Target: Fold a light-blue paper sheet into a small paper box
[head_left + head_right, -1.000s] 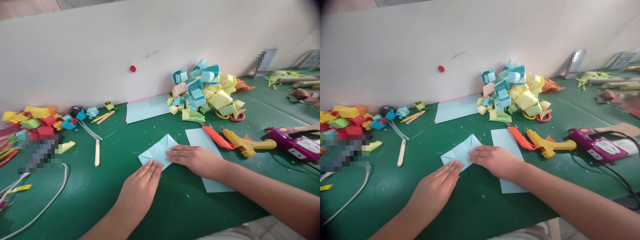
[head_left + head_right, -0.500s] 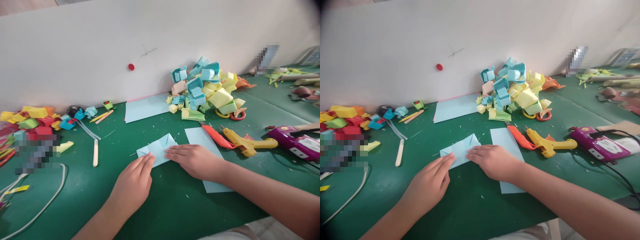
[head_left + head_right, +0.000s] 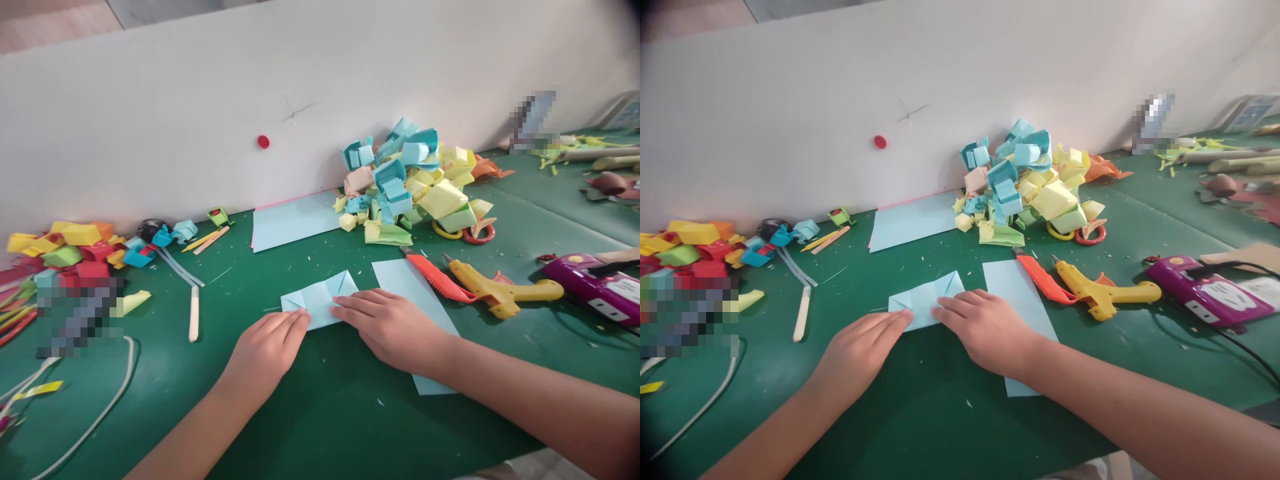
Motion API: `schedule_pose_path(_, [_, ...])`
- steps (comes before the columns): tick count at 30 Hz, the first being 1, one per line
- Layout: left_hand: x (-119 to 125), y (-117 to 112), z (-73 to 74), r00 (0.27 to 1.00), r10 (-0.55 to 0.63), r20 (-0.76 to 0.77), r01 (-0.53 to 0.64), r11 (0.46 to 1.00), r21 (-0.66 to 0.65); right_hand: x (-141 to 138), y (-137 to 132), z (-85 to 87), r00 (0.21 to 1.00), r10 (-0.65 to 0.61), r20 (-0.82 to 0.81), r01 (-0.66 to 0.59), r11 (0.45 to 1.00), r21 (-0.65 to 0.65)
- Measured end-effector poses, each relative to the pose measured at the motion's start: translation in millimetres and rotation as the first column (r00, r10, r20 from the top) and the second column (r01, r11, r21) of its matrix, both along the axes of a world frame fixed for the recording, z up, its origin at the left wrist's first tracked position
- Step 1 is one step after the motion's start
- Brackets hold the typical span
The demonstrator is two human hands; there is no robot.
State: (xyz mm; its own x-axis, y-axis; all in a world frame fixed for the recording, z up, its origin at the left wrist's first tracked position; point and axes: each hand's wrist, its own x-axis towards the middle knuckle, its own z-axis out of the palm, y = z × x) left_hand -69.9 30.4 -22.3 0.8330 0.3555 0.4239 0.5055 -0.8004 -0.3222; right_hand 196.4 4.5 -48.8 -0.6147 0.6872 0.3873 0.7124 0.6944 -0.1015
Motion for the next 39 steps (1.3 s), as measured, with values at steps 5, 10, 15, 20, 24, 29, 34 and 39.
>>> schedule_pose_path(5, [3.5, 3.0, -8.0, 0.999, 0.047, 0.01, -0.046, 0.998, -0.035, 1.1, 0.8, -0.1, 0.998, -0.009, 0.059, 0.012, 0.998, -0.065])
schedule_pose_path(10, [6.8, -4.7, -11.9, 0.993, 0.113, 0.037, -0.108, 0.987, -0.115, 0.4, -2.6, 0.7, 0.994, -0.001, 0.109, 0.009, 0.997, -0.081])
schedule_pose_path(15, [5.3, -9.7, -16.8, 0.996, 0.089, -0.001, -0.089, 0.993, -0.077, -1.4, -5.5, -0.4, 0.992, -0.015, 0.122, 0.022, 0.998, -0.053])
schedule_pose_path(20, [5.0, -18.1, -21.8, 0.985, 0.153, -0.084, -0.157, 0.987, -0.043, -2.0, -7.0, -0.9, 0.99, -0.025, 0.139, 0.03, 0.999, -0.031])
schedule_pose_path(24, [3.7, -23.3, -23.9, 0.974, 0.196, -0.112, -0.209, 0.97, -0.121, -2.3, -9.5, -0.8, 0.986, -0.026, 0.167, 0.031, 0.999, -0.028])
schedule_pose_path(29, [1.5, -23.9, -25.5, 0.965, 0.222, -0.137, -0.243, 0.957, -0.159, -3.3, -12.9, -0.7, 0.975, -0.052, 0.217, 0.049, 0.999, 0.02])
schedule_pose_path(34, [0.7, -22.2, -28.4, 0.973, 0.223, -0.068, -0.232, 0.949, -0.213, -4.6, -14.5, -0.2, 0.97, -0.081, 0.228, 0.071, 0.996, 0.053])
schedule_pose_path(39, [-0.2, -21.8, -28.6, 0.974, 0.215, -0.073, -0.226, 0.95, -0.217, -4.8, -16.5, -0.5, 0.978, -0.078, 0.196, 0.074, 0.997, 0.025])
